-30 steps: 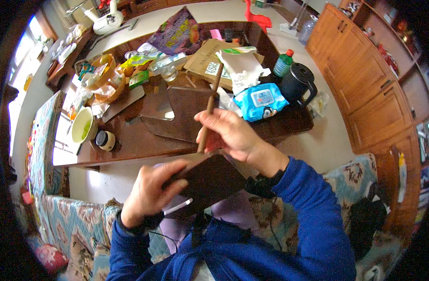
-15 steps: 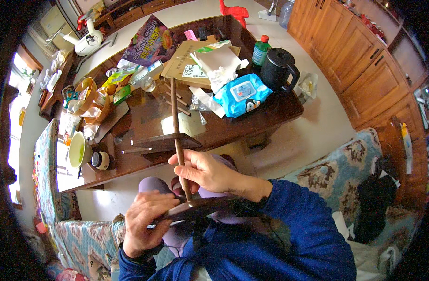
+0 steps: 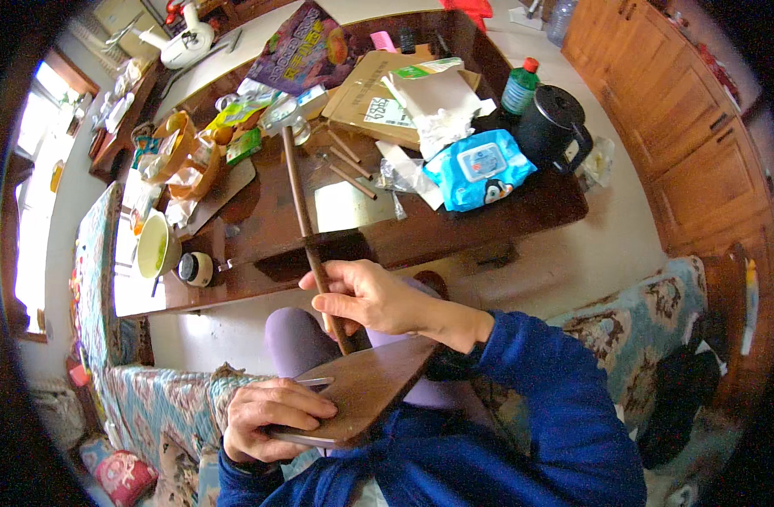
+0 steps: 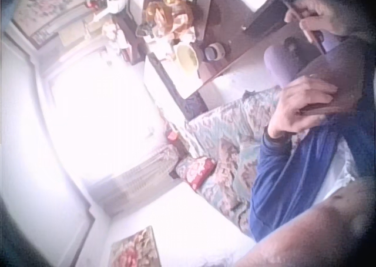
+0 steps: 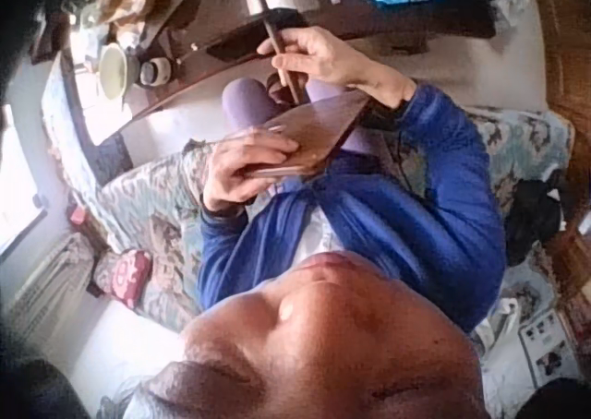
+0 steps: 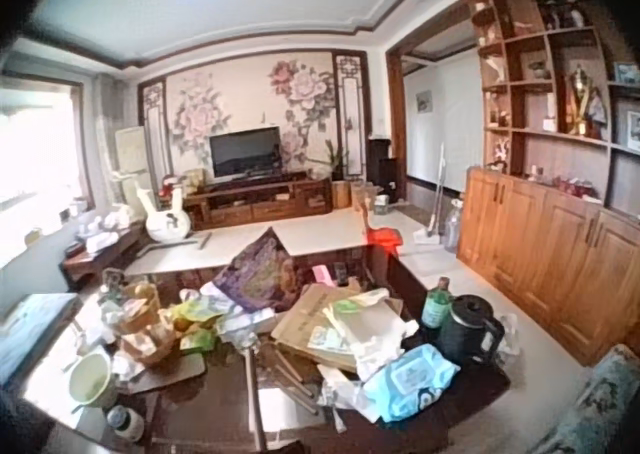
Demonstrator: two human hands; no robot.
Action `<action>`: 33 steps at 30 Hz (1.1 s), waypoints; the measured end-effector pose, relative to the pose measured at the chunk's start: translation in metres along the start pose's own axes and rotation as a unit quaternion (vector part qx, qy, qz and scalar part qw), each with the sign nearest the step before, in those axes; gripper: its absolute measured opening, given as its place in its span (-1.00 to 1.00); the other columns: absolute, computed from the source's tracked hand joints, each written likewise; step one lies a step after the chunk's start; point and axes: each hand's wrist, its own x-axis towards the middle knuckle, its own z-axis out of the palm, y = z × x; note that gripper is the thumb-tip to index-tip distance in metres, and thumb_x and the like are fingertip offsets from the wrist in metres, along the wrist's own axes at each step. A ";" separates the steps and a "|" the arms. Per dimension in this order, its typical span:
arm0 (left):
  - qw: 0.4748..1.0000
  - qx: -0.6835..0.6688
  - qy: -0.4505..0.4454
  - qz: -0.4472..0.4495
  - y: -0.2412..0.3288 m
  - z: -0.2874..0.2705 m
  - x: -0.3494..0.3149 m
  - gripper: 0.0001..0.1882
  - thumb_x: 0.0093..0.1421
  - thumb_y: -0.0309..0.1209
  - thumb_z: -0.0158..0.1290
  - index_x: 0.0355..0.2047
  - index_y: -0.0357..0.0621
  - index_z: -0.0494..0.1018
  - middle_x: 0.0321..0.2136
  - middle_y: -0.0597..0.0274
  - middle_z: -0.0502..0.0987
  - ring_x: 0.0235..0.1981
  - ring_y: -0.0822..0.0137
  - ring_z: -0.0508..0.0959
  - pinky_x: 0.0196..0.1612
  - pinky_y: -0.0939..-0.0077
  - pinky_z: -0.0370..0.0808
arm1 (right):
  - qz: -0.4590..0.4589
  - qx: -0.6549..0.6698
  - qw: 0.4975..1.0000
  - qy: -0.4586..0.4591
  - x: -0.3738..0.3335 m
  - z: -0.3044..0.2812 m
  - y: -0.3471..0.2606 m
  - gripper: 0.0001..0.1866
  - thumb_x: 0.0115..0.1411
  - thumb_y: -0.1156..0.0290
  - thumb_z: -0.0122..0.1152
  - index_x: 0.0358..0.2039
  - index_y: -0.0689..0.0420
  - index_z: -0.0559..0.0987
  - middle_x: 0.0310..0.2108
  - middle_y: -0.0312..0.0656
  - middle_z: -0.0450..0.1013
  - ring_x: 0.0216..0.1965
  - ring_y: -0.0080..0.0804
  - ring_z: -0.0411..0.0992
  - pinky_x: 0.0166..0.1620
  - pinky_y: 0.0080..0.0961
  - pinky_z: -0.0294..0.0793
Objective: The person joins two short wooden dowels using a metal connector, then inserts the assembled dowel into a pre-drilled hole in a flat wooden piece. They repeat the process with a second dowel and a second wooden piece, aligning and inserting each dowel into its corresponding hole.
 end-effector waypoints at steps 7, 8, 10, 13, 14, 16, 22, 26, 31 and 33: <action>0.946 -0.157 -0.279 -0.049 -0.026 -0.005 0.005 -0.19 0.14 0.01 0.25 0.18 -0.42 0.34 0.13 -0.14 0.45 0.18 -0.13 0.41 0.22 -0.04 0.31 | -0.030 0.024 0.996 0.086 -0.015 0.006 0.015 -0.69 0.45 0.25 -0.04 0.00 0.22 0.42 -0.51 -0.31 0.43 -0.51 -0.59 0.42 -0.40 -0.65 0.41; 0.943 -0.144 -0.299 -0.033 -0.032 0.001 0.006 -0.17 0.15 0.02 0.24 0.23 -0.35 0.31 0.21 -0.17 0.35 0.26 -0.13 0.32 0.27 -0.02 0.25 | -0.018 0.048 0.993 0.107 -0.020 0.006 0.020 -0.67 0.46 0.22 -0.08 -0.01 0.22 0.43 -0.54 -0.31 0.42 -0.53 -0.59 0.40 -0.42 -0.67 0.39; 0.931 -0.109 -0.344 -0.048 -0.044 0.018 0.003 -0.12 0.11 0.05 0.25 0.28 -0.25 0.27 0.31 -0.15 0.21 0.35 -0.14 0.16 0.32 -0.08 0.13 | -0.020 0.056 0.991 0.119 -0.026 0.008 0.032 -0.57 0.49 0.09 -0.19 -0.02 0.21 0.46 -0.58 -0.35 0.34 -0.60 -0.63 0.29 -0.50 -0.70 0.30; 0.948 -0.089 -0.304 -0.020 -0.062 0.036 -0.009 -0.27 0.12 -0.07 0.26 0.19 -0.23 0.34 0.29 -0.17 0.23 0.34 -0.13 0.20 0.32 -0.09 0.16 | -0.032 0.051 0.991 0.123 -0.035 0.001 0.050 -0.48 0.47 -0.02 -0.22 -0.05 0.20 0.51 -0.57 -0.37 0.33 -0.59 -0.68 0.21 -0.50 -0.72 0.26; 0.928 -0.110 -0.347 -0.075 -0.069 0.040 -0.012 0.00 0.05 0.21 0.22 0.34 -0.12 0.18 0.40 -0.12 0.00 0.44 -0.14 -0.11 0.39 -0.17 -0.14 | -0.038 0.034 0.990 0.131 -0.036 -0.004 0.055 -0.49 0.47 -0.01 -0.21 -0.07 0.19 0.52 -0.57 -0.38 0.32 -0.60 -0.69 0.20 -0.50 -0.72 0.24; 0.939 0.027 -0.330 -0.092 -0.076 0.045 -0.020 0.03 0.02 0.24 0.23 0.35 -0.10 0.16 0.40 -0.12 0.02 0.43 -0.19 -0.08 0.39 -0.16 -0.09 | -0.042 -0.014 0.988 0.149 -0.040 -0.015 0.064 -0.53 0.48 0.01 -0.20 -0.11 0.16 0.51 -0.55 -0.38 0.33 -0.57 -0.69 0.21 -0.47 -0.73 0.24; 0.938 0.180 -0.267 -0.132 -0.076 0.081 -0.029 0.30 -0.21 0.52 0.14 0.40 -0.01 0.04 0.40 -0.23 -0.06 0.38 -0.44 -0.12 0.34 -0.35 -0.05 | -0.047 -0.064 0.979 0.186 -0.043 -0.053 0.079 -0.65 0.47 0.12 -0.11 -0.14 0.14 0.49 -0.40 -0.32 0.47 -0.37 -0.61 0.39 -0.23 -0.61 0.42; 0.932 0.289 -0.183 -0.121 -0.075 0.118 -0.031 0.36 -0.25 0.58 0.08 0.39 -0.08 0.05 0.39 -0.27 -0.05 0.36 -0.47 -0.09 0.27 -0.48 -0.01 | -0.050 -0.062 0.979 0.186 -0.034 -0.078 0.073 -0.69 0.46 0.18 -0.10 -0.13 0.15 0.51 -0.41 -0.28 0.48 -0.36 -0.57 0.40 -0.20 -0.56 0.41; 0.944 0.281 -0.171 -0.022 -0.102 0.133 0.006 0.16 -0.04 0.49 0.02 0.33 -0.17 0.17 0.34 -0.16 0.11 0.39 -0.24 -0.01 0.35 -0.28 -0.06 | -0.060 -0.084 0.976 0.190 -0.027 -0.084 0.076 -0.66 0.42 0.12 -0.05 -0.18 0.14 0.53 -0.50 -0.30 0.41 -0.43 -0.56 0.34 -0.31 -0.59 0.30; 0.957 0.240 -0.160 -0.006 -0.122 0.129 0.030 0.05 0.06 0.42 0.00 0.28 -0.21 0.24 0.28 -0.12 0.23 0.35 -0.15 0.10 0.35 -0.13 0.03 | -0.078 -0.091 0.975 0.185 -0.025 -0.082 0.082 -0.66 0.44 0.14 -0.06 -0.19 0.15 0.53 -0.49 -0.30 0.39 -0.42 -0.53 0.33 -0.28 -0.58 0.30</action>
